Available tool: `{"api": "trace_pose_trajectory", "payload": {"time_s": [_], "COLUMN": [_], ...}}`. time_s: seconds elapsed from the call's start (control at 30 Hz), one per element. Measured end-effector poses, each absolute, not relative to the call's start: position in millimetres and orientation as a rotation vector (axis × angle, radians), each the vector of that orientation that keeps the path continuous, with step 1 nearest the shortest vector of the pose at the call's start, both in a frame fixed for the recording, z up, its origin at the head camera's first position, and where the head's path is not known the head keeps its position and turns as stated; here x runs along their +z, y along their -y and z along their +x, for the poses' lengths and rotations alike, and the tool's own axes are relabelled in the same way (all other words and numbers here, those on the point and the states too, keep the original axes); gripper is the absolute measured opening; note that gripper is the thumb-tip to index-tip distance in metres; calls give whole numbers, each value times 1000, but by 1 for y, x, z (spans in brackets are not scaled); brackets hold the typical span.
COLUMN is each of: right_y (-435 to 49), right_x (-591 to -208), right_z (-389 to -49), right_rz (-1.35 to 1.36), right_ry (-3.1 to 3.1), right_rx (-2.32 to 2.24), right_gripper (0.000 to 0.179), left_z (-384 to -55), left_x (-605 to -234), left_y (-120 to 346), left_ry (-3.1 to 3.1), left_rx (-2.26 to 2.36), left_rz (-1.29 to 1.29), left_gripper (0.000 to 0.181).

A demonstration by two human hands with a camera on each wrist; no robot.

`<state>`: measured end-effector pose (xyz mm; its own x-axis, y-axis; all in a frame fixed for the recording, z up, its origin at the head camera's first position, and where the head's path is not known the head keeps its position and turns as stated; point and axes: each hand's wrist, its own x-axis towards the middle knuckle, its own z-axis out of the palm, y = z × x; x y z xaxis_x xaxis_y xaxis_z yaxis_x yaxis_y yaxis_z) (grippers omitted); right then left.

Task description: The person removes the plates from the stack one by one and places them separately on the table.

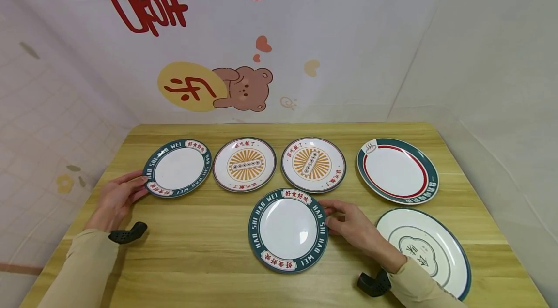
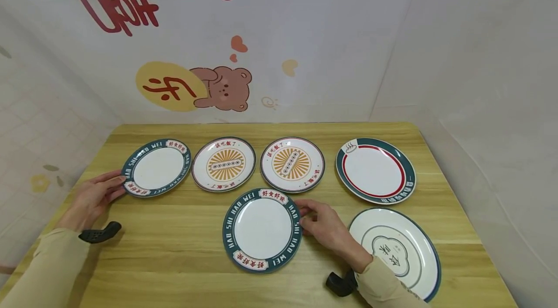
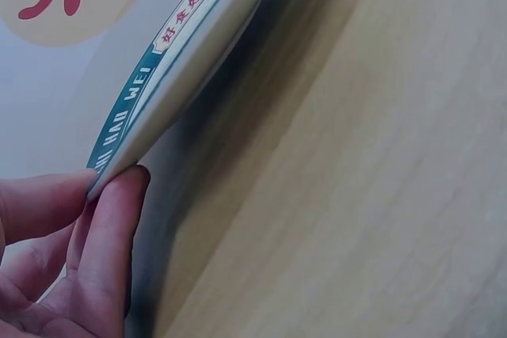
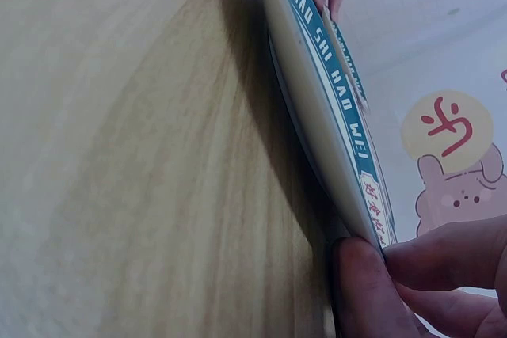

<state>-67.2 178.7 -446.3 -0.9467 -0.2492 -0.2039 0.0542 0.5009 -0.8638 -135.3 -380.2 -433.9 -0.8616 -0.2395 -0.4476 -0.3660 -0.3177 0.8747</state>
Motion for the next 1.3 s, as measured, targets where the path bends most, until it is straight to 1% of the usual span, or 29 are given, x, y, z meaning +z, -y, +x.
{"api": "trace_pose_trajectory", "payload": {"time_s": [0.4,0.67,0.73,0.9,0.93,1.0,1.1,1.2,1.3], "right_y": [-178,-178,-178,-179,-179,-179,-179,-179,-180], "right_x": [-446,-446,-446,-446,-446,-446,-447,-447,-447], "right_z": [-66,-65,-65,-66,-66,-66,-66,-67,-67], "right_rz": [-182,-169,-169,-165,-162,-157,-155,-155,-153], "right_ry": [-2439,-2410,-2405,-2401,-2402,-2407,-2414,-2413,-2414], "right_rx": [-1412,-1422,-1427,-1428,-1428,-1425,-1424,-1428,-1430], "right_gripper": [43,43,43,43,43,43,42,42,42], "left_z": [-135,-134,-134,-135,-135,-134,-133,-131,-130], "left_x": [-438,-443,-444,-444,-444,-442,-441,-439,-436], "left_y": [380,380,379,375,374,373,371,367,359], "left_ry": [-1836,-1939,-2007,-2227,-2253,-2299,-2360,-2530,-2727], "left_rx": [2343,2352,2305,2117,2102,2095,2129,2062,1947], "left_rz": [-819,-791,-812,-844,-845,-856,-915,-965,-934], "left_gripper": [20,23,30,55,56,55,50,44,39]}}
